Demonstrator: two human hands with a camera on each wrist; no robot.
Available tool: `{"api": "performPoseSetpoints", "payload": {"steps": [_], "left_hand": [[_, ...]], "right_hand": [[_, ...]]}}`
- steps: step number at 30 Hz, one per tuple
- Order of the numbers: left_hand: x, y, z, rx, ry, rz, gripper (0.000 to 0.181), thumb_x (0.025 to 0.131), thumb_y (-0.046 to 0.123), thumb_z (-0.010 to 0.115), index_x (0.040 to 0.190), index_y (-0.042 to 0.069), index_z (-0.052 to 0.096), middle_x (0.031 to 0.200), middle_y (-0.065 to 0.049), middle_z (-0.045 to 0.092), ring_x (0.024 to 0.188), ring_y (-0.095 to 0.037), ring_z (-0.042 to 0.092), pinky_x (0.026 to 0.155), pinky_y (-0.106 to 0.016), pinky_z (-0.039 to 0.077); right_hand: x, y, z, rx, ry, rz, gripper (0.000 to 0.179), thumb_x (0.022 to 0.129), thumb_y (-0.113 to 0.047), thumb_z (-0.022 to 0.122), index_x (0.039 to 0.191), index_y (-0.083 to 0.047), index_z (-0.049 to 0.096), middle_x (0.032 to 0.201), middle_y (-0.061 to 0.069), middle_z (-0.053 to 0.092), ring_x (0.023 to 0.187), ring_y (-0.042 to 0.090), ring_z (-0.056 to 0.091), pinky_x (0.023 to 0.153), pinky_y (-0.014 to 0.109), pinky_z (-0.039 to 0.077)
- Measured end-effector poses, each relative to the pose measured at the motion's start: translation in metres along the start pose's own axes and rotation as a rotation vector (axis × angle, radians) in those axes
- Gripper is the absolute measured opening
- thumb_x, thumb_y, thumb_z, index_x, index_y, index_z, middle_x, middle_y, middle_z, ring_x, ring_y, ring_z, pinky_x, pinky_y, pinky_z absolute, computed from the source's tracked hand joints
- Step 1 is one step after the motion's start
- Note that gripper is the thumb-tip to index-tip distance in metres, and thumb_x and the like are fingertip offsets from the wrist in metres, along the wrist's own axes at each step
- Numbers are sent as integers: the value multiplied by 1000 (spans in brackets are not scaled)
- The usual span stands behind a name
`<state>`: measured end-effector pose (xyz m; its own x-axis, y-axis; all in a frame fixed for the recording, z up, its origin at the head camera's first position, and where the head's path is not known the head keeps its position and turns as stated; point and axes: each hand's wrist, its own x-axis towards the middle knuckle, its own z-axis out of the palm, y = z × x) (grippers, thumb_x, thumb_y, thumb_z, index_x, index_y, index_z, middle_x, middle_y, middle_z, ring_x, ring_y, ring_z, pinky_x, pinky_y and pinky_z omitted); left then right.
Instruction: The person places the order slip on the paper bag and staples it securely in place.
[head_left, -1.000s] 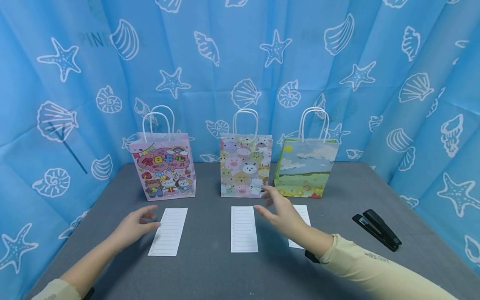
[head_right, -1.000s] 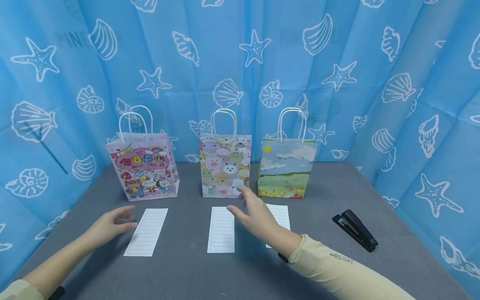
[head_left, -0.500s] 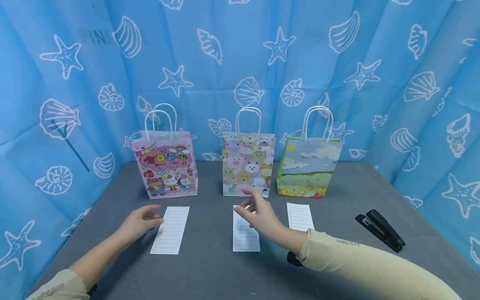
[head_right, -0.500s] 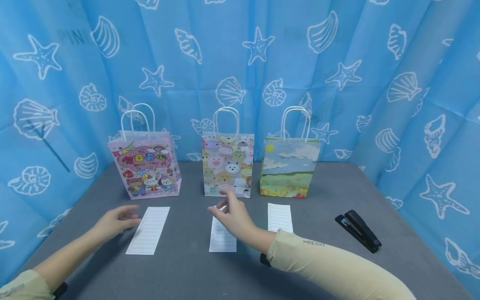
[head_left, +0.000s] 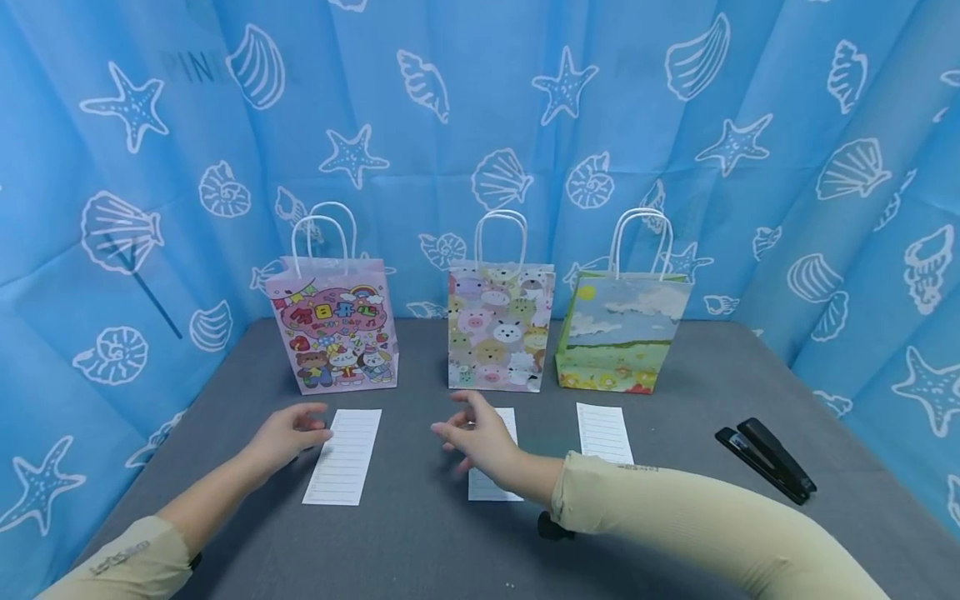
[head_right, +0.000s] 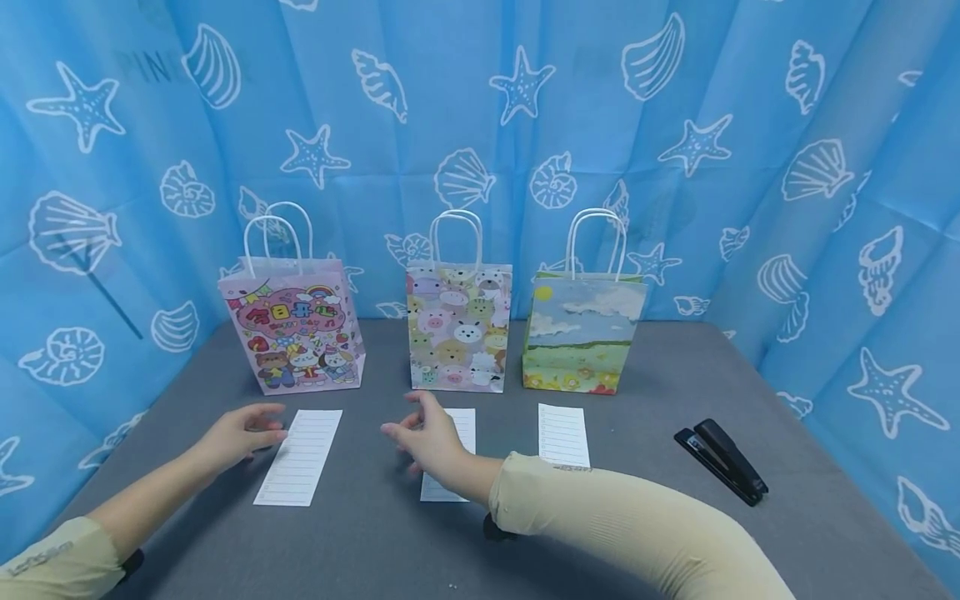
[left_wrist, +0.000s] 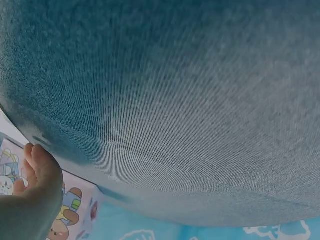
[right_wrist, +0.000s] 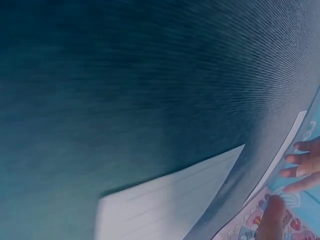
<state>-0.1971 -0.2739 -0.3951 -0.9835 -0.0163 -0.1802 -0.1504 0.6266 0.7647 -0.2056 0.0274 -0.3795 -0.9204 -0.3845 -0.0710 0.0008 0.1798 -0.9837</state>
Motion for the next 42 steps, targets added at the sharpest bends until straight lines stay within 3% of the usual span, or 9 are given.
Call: {"api": "performPoseSetpoints", "payload": {"steps": [10, 15, 21, 28, 33, 42], "left_hand": [[2, 2, 1, -13, -25, 13, 55, 94, 13, 64, 139, -8, 42, 113, -21, 58, 103, -33, 52, 81, -44, 46], [6, 1, 0, -4, -31, -16, 56, 93, 13, 65, 140, -8, 41, 113, -21, 58, 101, -32, 53, 81, -44, 46], [14, 2, -5, 14, -84, -39, 60, 94, 14, 65, 141, -9, 36, 110, -21, 58, 95, -29, 54, 77, -40, 46], [24, 3, -7, 26, -132, -29, 64, 92, 14, 67, 143, -8, 35, 97, -12, 56, 84, -23, 52, 68, -33, 44], [32, 2, -5, 77, -153, -32, 68, 90, 15, 71, 143, -9, 35, 88, -8, 53, 77, -20, 49, 66, -32, 42], [39, 0, 1, 206, -137, -43, 68, 86, 12, 74, 141, -6, 40, 81, -7, 47, 73, -19, 44, 64, -32, 36]], "right_hand": [[16, -3, 25, 83, -15, 76, 60, 92, -13, 68, 142, 0, 37, 94, 9, 61, 88, 31, 64, 53, 35, 55], [23, -2, 37, 137, -13, 139, 62, 92, -12, 68, 144, -2, 37, 93, 9, 60, 87, 29, 64, 52, 34, 55], [29, -2, 49, 155, -7, 199, 63, 91, -10, 69, 145, -4, 38, 94, 11, 61, 87, 28, 65, 56, 34, 56], [45, 1, 65, 101, 19, 197, 63, 90, -8, 70, 145, -3, 40, 94, 12, 65, 83, 25, 67, 66, 33, 56], [56, 0, 75, 54, 13, 209, 64, 88, -7, 71, 145, -5, 42, 103, 11, 64, 76, 21, 67, 61, 30, 54], [77, -5, 85, -129, -1, 308, 54, 87, -10, 74, 137, -8, 54, 72, 4, 64, 52, 11, 55, 49, 23, 47]]}}
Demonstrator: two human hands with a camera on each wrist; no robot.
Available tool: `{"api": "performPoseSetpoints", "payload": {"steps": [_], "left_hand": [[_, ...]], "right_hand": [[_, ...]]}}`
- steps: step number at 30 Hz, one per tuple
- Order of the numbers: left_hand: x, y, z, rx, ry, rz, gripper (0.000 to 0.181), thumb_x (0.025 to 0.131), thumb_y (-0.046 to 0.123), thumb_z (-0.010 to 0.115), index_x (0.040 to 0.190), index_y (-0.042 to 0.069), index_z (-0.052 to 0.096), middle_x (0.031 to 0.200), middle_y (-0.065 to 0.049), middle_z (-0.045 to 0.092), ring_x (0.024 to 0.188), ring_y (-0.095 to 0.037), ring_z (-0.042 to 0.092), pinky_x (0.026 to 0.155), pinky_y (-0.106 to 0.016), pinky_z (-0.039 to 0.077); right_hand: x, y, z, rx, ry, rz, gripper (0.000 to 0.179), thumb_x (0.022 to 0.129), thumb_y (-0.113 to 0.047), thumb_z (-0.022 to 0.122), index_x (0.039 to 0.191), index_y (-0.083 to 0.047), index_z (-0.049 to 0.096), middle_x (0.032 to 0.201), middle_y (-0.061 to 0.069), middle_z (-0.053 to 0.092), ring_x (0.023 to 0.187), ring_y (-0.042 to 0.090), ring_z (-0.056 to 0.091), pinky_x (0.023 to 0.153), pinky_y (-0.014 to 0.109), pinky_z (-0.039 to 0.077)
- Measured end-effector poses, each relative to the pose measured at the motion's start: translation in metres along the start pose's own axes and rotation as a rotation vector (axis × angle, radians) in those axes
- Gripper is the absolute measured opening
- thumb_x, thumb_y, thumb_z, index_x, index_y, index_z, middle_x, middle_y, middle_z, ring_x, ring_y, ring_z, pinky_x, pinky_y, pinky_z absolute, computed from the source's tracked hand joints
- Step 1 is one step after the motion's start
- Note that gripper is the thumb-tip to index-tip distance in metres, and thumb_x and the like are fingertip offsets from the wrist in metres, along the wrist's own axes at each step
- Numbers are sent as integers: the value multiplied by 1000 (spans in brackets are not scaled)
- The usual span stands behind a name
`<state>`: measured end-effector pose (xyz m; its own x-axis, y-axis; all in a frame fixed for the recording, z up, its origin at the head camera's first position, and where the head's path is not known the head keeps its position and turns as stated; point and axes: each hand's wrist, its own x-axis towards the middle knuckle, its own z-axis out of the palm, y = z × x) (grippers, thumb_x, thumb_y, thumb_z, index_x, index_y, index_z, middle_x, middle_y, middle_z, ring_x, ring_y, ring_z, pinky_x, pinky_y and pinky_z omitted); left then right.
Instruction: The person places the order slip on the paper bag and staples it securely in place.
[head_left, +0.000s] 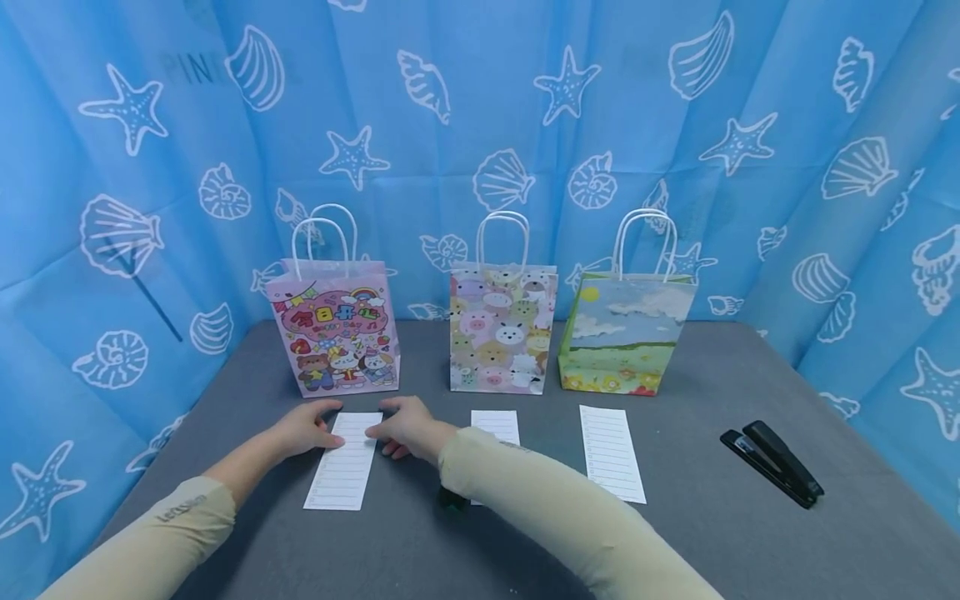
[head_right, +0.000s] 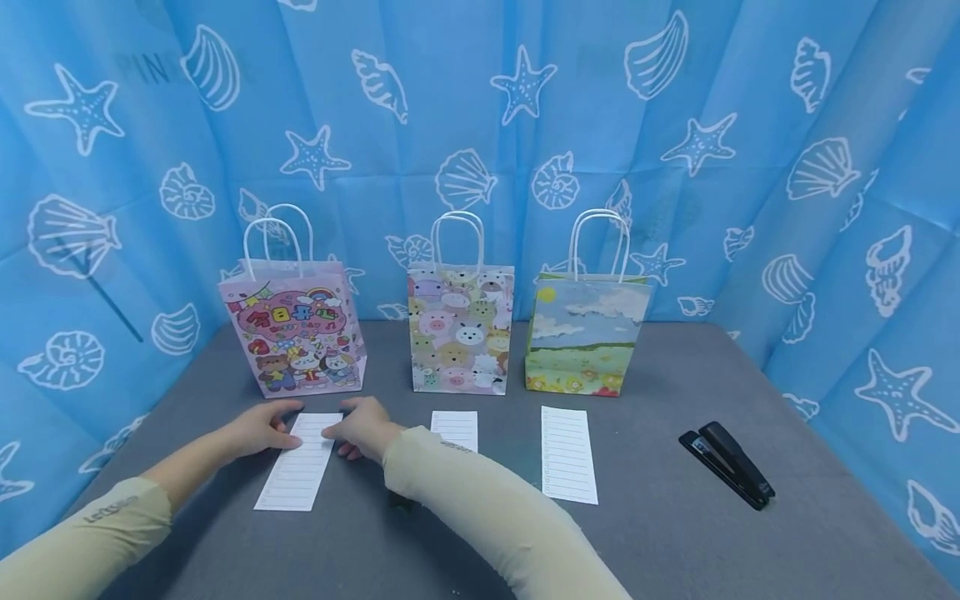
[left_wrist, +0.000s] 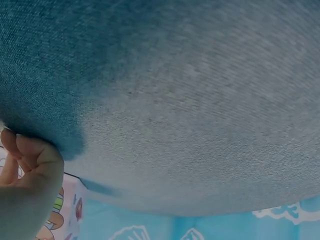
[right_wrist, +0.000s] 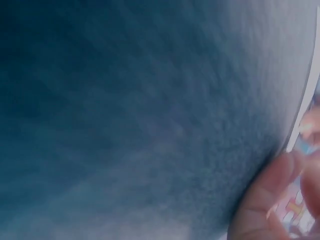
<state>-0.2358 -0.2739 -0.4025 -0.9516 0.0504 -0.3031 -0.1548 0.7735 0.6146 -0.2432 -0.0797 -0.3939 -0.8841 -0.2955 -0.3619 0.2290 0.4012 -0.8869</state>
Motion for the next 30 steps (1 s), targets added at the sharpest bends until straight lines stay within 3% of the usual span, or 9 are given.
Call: {"api": "performPoseSetpoints", "payload": {"steps": [7, 16, 22, 30], "left_hand": [[2, 1, 0, 32, 11, -14, 63, 84, 11, 76, 137, -3, 45, 81, -7, 47, 72, -20, 45, 63, -32, 35], [3, 5, 2, 31, 31, -17, 45, 81, 6, 78, 117, -2, 52, 81, -8, 46, 73, -21, 44, 65, -33, 35], [4, 8, 3, -2, 43, -43, 36, 79, 3, 78, 105, 0, 53, 83, -9, 46, 76, -23, 44, 66, -34, 34], [0, 9, 6, -37, 75, -47, 36, 81, 1, 77, 106, -1, 52, 84, -10, 46, 77, -23, 45, 67, -34, 35]], "right_hand": [[5, -7, 2, -73, 35, 45, 46, 84, -7, 76, 129, -7, 62, 65, 3, 60, 44, 9, 51, 44, 21, 42], [9, -7, 3, -110, 75, 56, 43, 80, -1, 77, 121, -8, 66, 64, 5, 63, 42, 9, 53, 42, 22, 43], [12, -7, 3, -133, 79, 52, 23, 81, 0, 77, 96, -8, 62, 63, 5, 58, 42, 11, 53, 41, 23, 42], [14, -9, 3, -129, 79, 107, 17, 86, -8, 74, 77, -9, 59, 64, 5, 54, 46, 11, 55, 44, 24, 43]]}}
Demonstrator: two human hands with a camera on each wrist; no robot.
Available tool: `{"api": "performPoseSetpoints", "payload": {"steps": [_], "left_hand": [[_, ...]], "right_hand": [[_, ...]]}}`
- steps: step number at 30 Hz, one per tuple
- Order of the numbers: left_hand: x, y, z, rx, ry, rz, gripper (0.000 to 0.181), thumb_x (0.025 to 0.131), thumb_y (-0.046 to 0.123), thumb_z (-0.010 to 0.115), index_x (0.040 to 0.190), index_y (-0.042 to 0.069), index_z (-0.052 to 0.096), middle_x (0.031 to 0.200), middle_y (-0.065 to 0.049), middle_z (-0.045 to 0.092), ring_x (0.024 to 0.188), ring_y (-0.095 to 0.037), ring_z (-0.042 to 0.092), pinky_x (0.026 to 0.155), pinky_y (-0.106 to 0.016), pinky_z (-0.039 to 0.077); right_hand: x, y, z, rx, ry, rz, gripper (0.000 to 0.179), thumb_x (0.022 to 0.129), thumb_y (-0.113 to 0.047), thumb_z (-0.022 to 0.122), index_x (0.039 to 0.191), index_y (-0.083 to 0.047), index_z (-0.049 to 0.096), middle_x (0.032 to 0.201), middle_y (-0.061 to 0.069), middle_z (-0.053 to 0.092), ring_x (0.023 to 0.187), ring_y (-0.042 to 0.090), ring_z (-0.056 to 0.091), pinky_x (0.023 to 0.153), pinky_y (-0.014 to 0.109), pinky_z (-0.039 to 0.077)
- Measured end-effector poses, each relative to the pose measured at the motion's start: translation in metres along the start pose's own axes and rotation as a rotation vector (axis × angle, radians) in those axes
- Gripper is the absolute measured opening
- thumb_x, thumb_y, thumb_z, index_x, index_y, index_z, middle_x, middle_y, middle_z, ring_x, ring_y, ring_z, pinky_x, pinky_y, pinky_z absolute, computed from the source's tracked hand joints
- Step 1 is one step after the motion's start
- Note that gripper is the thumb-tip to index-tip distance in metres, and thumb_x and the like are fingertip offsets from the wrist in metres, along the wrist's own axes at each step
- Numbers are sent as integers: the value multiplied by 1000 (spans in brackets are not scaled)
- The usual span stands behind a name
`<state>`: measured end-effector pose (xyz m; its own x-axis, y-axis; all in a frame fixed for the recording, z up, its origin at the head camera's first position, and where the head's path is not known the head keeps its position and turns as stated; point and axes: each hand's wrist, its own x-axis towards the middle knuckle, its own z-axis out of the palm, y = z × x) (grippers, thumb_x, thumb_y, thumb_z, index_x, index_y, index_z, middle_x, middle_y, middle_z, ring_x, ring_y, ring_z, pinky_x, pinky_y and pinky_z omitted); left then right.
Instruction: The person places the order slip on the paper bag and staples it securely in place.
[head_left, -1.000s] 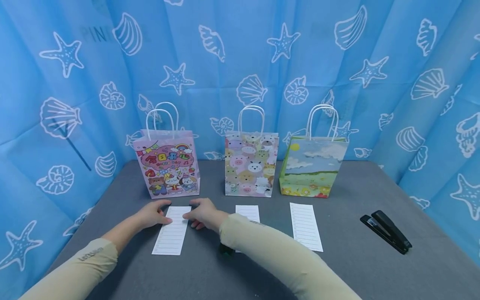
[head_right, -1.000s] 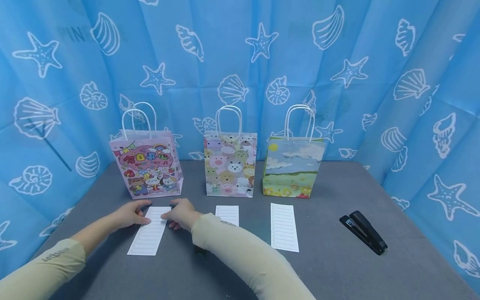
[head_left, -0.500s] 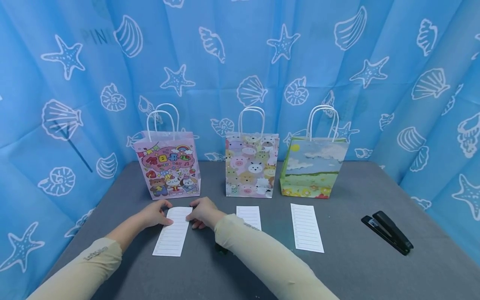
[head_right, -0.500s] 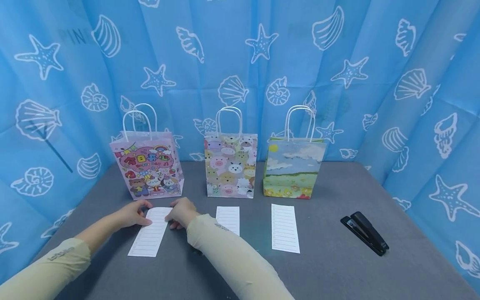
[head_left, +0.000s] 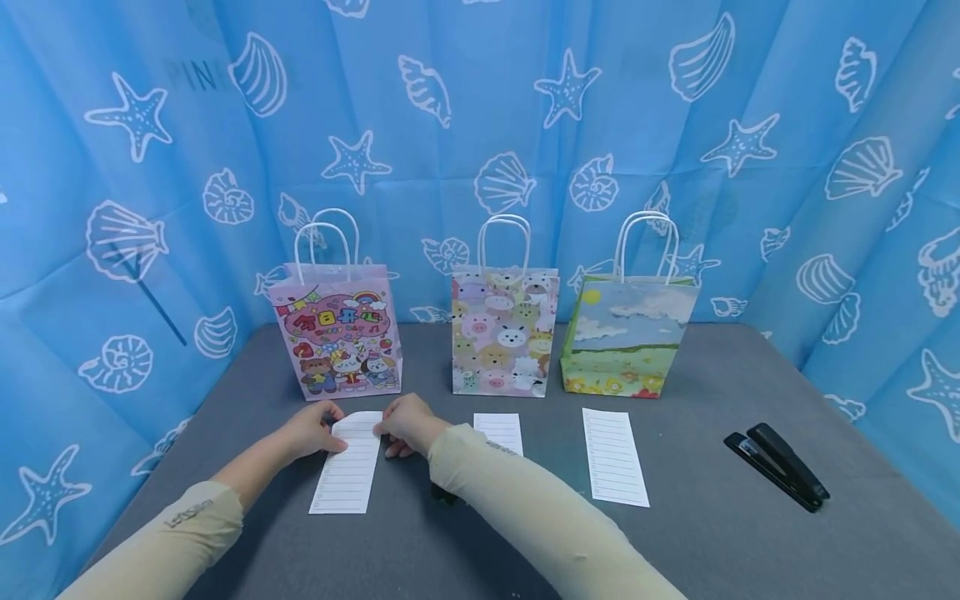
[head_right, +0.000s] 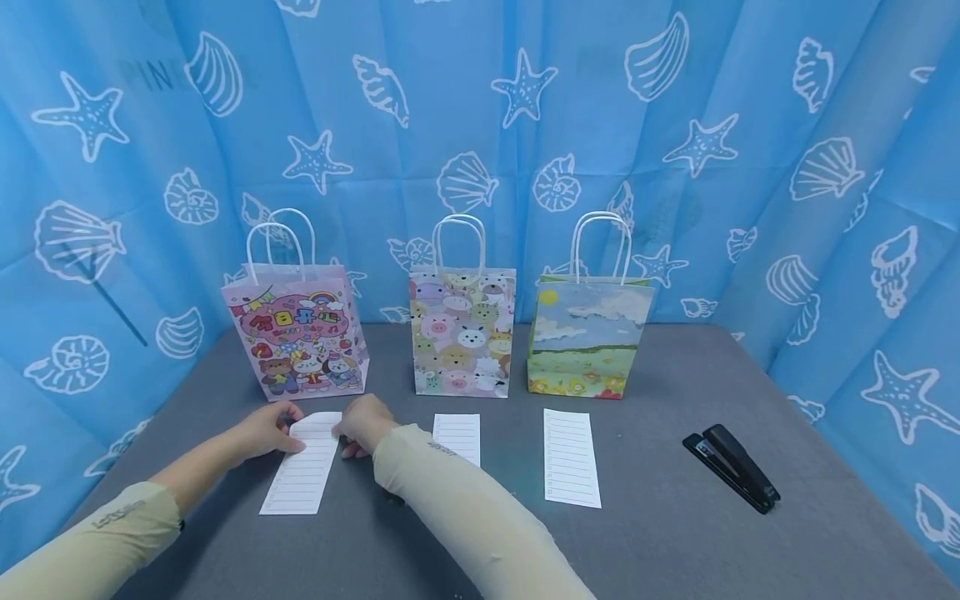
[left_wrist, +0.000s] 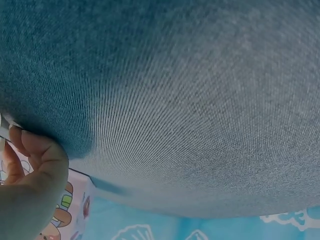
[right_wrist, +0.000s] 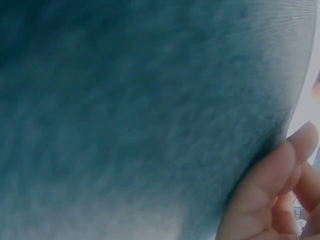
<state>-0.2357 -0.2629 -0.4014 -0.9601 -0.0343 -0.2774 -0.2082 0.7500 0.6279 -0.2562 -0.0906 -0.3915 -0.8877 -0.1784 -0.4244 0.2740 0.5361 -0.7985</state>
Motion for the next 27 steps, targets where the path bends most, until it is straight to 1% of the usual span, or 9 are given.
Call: {"api": "performPoseSetpoints", "payload": {"steps": [4, 6, 8, 11, 14, 17, 20, 23, 27], "left_hand": [[-3, 2, 1, -58, 15, -6, 35, 83, 1, 75, 108, -4, 51, 84, -10, 47, 76, -23, 46, 67, -34, 38], [-4, 3, 1, -110, 26, -10, 35, 84, 1, 72, 110, -6, 50, 86, -12, 50, 78, -23, 48, 68, -34, 41], [-6, 4, 1, -161, 41, -12, 36, 86, 1, 70, 114, -8, 49, 90, -13, 52, 81, -24, 50, 70, -35, 43], [-8, 6, 1, -229, 78, -10, 43, 88, -1, 67, 125, -11, 46, 91, -13, 50, 84, -24, 49, 70, -35, 41], [-10, 7, 0, -266, 126, -1, 47, 89, 0, 65, 131, -10, 46, 91, -12, 50, 84, -24, 47, 70, -35, 40], [-12, 9, -2, -283, 167, 31, 42, 92, 3, 64, 129, -12, 49, 95, -15, 58, 85, -23, 53, 73, -36, 45], [-14, 11, -7, -299, 186, 64, 36, 96, 8, 60, 124, -12, 52, 101, -18, 62, 89, -25, 57, 80, -41, 47], [-17, 12, -11, -312, 196, 84, 33, 98, 11, 58, 121, -12, 53, 103, -20, 62, 93, -27, 57, 83, -46, 46], [-21, 10, -15, -322, 218, 94, 32, 100, 14, 56, 119, -11, 55, 106, -20, 60, 95, -28, 55, 83, -46, 45]], "right_hand": [[0, -2, 0, 22, 3, 19, 19, 88, -10, 72, 75, -9, 59, 65, 5, 54, 46, 12, 55, 45, 25, 44], [0, -2, 0, 23, 1, 15, 21, 88, -10, 72, 73, -10, 58, 64, 5, 54, 47, 13, 55, 45, 26, 44], [-1, -3, 0, 20, -2, 7, 22, 88, -10, 72, 71, -11, 58, 64, 4, 54, 48, 14, 55, 45, 27, 44], [-2, -4, -1, 15, -8, -11, 23, 87, -11, 73, 70, -12, 58, 65, 4, 55, 50, 15, 55, 46, 28, 44], [-4, -6, -5, 22, -14, -40, 23, 88, -11, 73, 70, -12, 57, 65, 4, 56, 51, 16, 53, 46, 29, 43], [-5, -9, -10, 33, -18, -81, 26, 89, -10, 72, 68, -12, 55, 64, 4, 55, 50, 15, 51, 45, 29, 42], [-6, -13, -15, 42, -16, -117, 28, 89, -10, 70, 67, -12, 53, 64, 4, 54, 49, 15, 49, 45, 29, 40], [-6, -16, -18, 45, -16, -135, 28, 90, -11, 70, 67, -12, 54, 63, 4, 53, 49, 15, 49, 45, 29, 39], [-7, -21, -20, 39, -15, -163, 27, 90, -13, 70, 67, -12, 56, 59, 3, 51, 48, 15, 48, 45, 29, 37]]}}
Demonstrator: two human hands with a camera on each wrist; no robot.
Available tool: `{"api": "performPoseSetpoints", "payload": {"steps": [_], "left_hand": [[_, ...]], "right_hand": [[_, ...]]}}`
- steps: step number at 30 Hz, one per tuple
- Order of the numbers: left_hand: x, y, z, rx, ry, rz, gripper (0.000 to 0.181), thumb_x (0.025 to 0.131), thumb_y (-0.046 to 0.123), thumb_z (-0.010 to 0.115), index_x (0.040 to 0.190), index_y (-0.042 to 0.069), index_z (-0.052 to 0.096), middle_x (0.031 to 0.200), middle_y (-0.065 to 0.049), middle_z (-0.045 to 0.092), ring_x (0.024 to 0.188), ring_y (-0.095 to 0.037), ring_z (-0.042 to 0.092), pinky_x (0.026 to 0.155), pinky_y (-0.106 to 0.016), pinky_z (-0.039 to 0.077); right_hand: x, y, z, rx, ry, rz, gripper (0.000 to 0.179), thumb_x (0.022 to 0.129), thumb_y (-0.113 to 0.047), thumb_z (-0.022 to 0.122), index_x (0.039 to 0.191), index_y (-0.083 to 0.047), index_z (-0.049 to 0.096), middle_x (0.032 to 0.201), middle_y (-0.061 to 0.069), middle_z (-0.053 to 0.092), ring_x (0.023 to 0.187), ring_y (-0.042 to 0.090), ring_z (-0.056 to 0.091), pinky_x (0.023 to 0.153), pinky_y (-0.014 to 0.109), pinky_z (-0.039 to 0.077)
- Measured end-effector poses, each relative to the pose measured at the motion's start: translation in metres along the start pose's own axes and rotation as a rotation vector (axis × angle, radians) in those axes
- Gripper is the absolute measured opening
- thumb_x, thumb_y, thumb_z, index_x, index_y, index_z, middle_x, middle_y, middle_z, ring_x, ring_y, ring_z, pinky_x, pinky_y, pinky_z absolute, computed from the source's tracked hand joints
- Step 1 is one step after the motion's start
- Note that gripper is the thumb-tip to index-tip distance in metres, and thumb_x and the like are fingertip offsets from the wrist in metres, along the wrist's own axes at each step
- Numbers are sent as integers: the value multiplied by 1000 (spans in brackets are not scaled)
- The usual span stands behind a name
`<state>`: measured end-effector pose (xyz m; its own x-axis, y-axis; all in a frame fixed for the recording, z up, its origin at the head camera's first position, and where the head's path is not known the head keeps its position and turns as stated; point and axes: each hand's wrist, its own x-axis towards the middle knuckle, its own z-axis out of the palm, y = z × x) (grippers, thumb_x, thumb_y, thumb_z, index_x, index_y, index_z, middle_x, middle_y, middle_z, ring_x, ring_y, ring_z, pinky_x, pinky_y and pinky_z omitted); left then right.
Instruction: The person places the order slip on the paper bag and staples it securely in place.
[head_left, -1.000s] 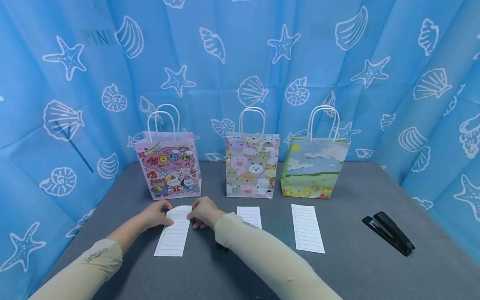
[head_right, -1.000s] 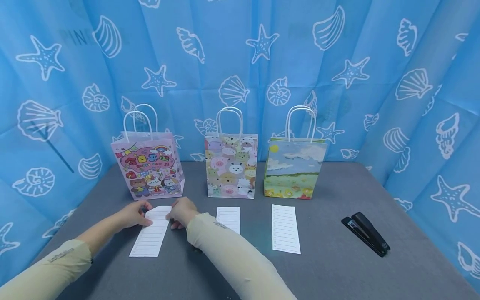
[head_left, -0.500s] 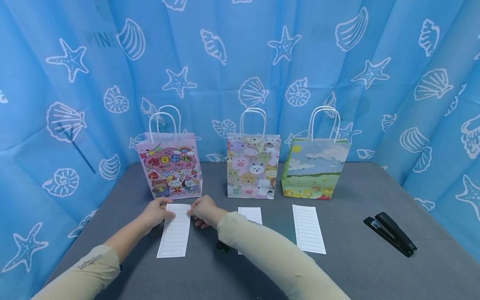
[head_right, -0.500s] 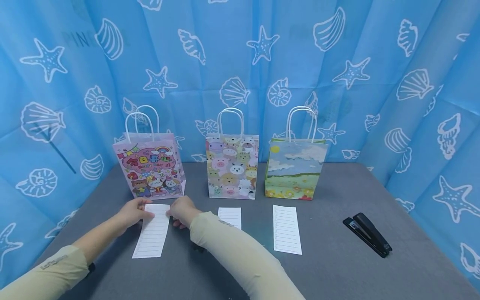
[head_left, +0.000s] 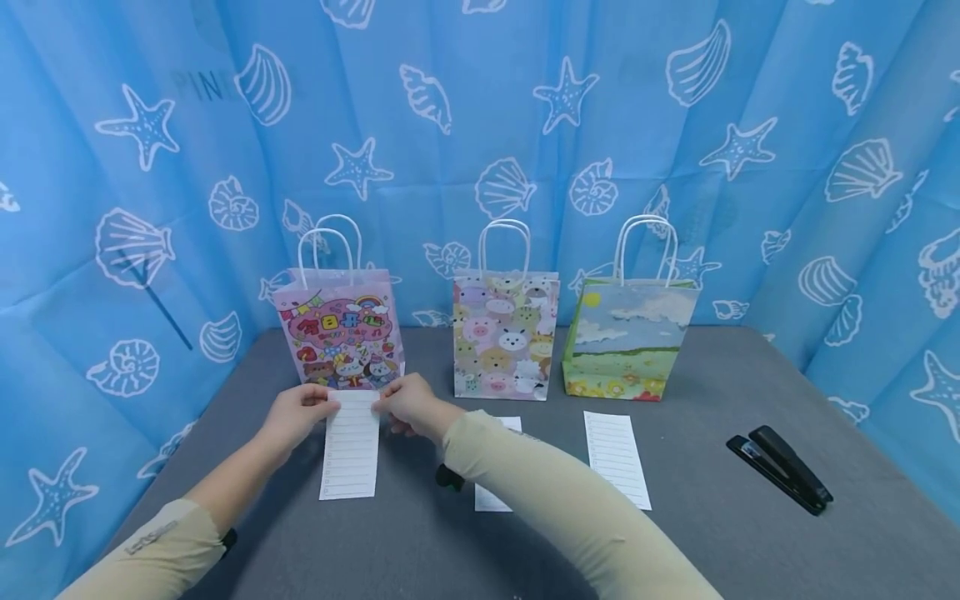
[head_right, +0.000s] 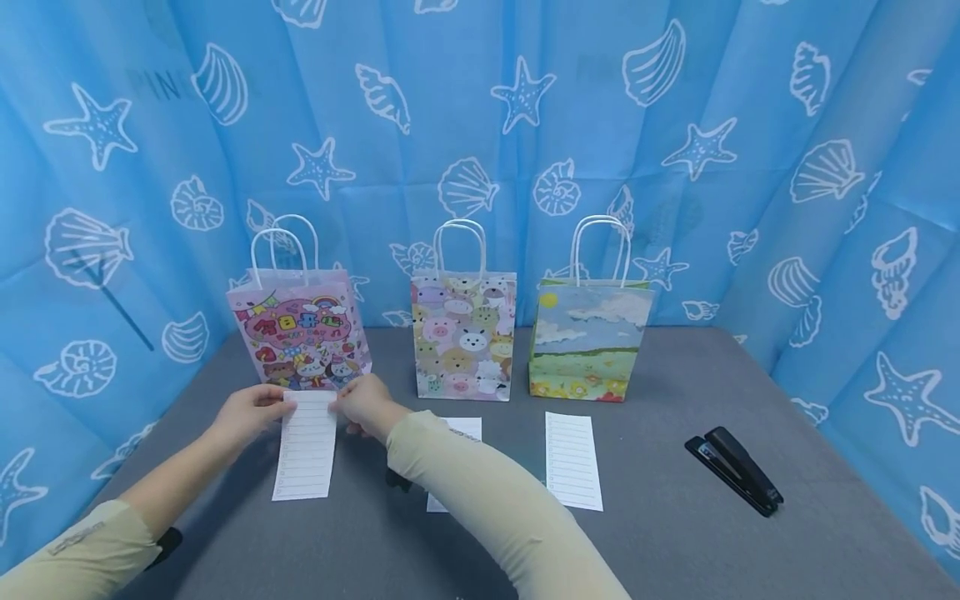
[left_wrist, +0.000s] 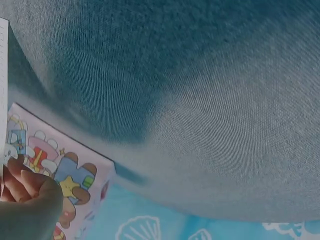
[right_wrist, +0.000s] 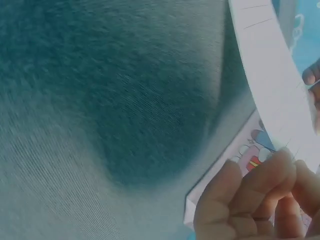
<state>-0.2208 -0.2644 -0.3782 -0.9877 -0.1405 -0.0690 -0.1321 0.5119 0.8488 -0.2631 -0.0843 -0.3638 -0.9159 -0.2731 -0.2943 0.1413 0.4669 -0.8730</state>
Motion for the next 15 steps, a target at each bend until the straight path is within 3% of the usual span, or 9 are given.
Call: {"api": "performPoseSetpoints", "payload": {"steps": [9, 15], "left_hand": [[-7, 13, -9, 19, 37, 60, 33, 103, 19, 50, 117, -9, 58, 102, -15, 60, 96, -30, 54, 80, -44, 46], [-8, 22, -13, 11, 68, 62, 34, 103, 21, 50, 118, -9, 57, 108, -19, 58, 98, -29, 51, 80, -41, 45]], "right_hand": [[-2, -10, -8, 52, -27, -40, 24, 91, -13, 69, 69, -11, 59, 54, 2, 47, 45, 14, 41, 44, 28, 27], [-3, -17, -11, 12, -7, -75, 22, 91, -14, 69, 71, -11, 61, 58, 2, 50, 46, 15, 44, 43, 27, 28]]}}
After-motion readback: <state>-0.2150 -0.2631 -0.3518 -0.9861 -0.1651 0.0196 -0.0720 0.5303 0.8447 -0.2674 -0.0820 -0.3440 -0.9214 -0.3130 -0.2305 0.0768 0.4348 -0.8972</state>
